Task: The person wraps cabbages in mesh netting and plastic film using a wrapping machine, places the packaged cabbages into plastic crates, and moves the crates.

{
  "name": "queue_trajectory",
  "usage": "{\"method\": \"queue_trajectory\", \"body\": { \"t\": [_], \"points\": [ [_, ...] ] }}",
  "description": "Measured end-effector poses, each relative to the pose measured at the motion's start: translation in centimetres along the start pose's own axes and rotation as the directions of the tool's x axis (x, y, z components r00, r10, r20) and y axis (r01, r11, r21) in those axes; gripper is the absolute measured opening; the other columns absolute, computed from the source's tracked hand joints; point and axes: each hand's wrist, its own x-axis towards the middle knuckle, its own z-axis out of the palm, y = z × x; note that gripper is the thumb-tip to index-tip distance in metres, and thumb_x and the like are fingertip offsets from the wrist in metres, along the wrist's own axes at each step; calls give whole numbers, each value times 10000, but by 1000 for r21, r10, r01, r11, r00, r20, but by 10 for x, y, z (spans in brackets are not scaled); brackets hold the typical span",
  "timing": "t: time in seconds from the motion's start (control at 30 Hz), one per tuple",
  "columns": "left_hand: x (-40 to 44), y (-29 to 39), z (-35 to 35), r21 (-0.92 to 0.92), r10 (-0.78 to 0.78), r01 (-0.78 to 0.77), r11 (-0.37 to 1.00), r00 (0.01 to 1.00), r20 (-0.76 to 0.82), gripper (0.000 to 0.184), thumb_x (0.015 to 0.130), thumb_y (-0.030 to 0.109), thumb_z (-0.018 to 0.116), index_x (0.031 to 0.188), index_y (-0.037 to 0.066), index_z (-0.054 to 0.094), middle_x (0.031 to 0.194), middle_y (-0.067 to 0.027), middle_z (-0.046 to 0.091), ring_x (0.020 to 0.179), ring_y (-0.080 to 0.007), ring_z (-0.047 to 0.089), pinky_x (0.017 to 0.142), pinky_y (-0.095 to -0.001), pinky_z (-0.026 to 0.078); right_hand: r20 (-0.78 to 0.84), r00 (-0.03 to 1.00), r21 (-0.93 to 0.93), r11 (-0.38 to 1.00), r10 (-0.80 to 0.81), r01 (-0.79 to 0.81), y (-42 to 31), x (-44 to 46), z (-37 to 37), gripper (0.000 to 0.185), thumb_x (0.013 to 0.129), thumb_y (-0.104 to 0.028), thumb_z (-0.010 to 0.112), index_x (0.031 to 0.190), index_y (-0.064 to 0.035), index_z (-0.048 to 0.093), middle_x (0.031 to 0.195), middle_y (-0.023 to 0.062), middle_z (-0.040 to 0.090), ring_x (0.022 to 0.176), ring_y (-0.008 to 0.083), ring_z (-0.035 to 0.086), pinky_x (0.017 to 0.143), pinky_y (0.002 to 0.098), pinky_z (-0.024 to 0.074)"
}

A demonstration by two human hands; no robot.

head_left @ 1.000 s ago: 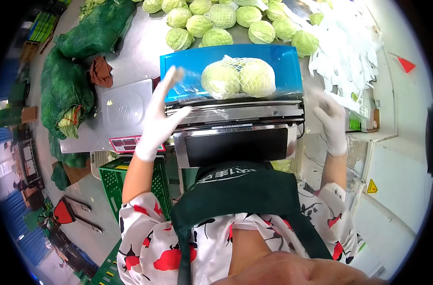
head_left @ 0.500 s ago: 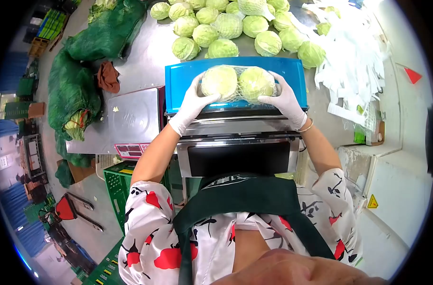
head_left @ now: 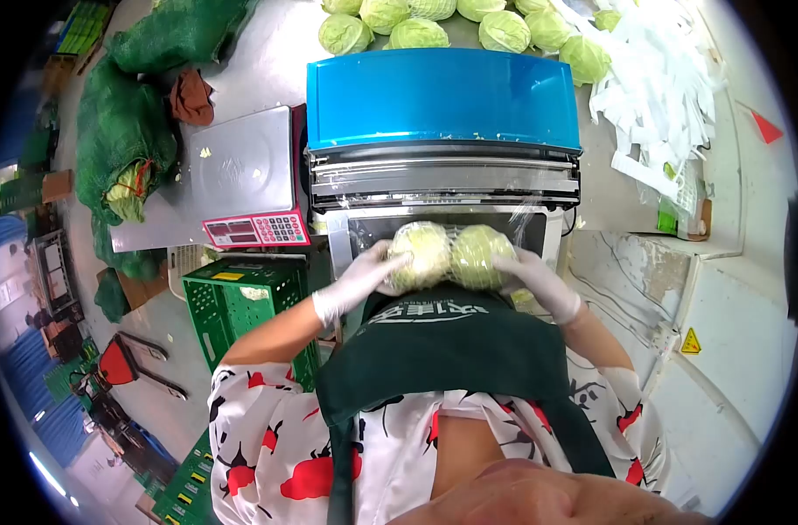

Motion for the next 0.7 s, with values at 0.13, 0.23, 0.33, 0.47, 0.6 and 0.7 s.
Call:
{"method": "queue_trajectory", "body": {
  "t": [0.13,0.23,0.33,0.47,0.6,0.7],
  "points": [
    [34,-8,-19,-46,-117,120,992,991,65,757,929,492,661,1431,-14,407,1279,-158,603,1121,-216,650,884,-379,586,169,979,254,955,113,-154,-3,25,-15,664,947,-451,631,1395,22,501,1297,130,611,1237,244,560,1026,380,455],
    [17,-8,-19,-151,-57,65,986,997,57,793,923,442,688,1462,-40,362,1296,-161,597,1114,-231,653,942,-361,559,256,964,486,854,65,-187,8,21,-27,583,956,-359,646,1370,32,521,1329,120,596,1280,228,531,1060,369,434],
    [-1,-45,-15,-23,206,-210,978,972,-112,777,908,255,734,1514,5,316,1308,-170,596,1096,-261,665,979,-361,532,88,969,310,931,-230,193,53,9,-25,433,945,-235,643,1315,-17,587,1307,113,607,1273,234,538,1053,359,439],
    [-10,-61,-20,887,809,-367,281,588,-14,567,865,-6,659,1407,107,538,1059,-150,696,926,-217,706,847,-322,566,-133,513,-780,409,-848,474,100,22,-11,223,956,-135,578,1139,-64,684,1149,98,661,1024,232,662,865,304,521],
    [-12,-31,-20,733,777,-415,539,582,-241,452,962,23,576,1400,133,552,684,-33,602,554,-130,588,550,-269,525,-595,632,-195,852,-496,485,43,16,1,243,982,-222,599,878,-7,640,652,59,603,536,113,600,550,273,483],
    [-39,11,-19,289,462,-372,882,798,-386,334,1075,147,447,1388,64,529,635,76,456,510,-14,415,475,-194,397,-525,845,162,963,-99,213,37,18,-25,278,993,-249,594,864,-7,639,528,8,502,547,79,574,524,281,466]
  ]
}}
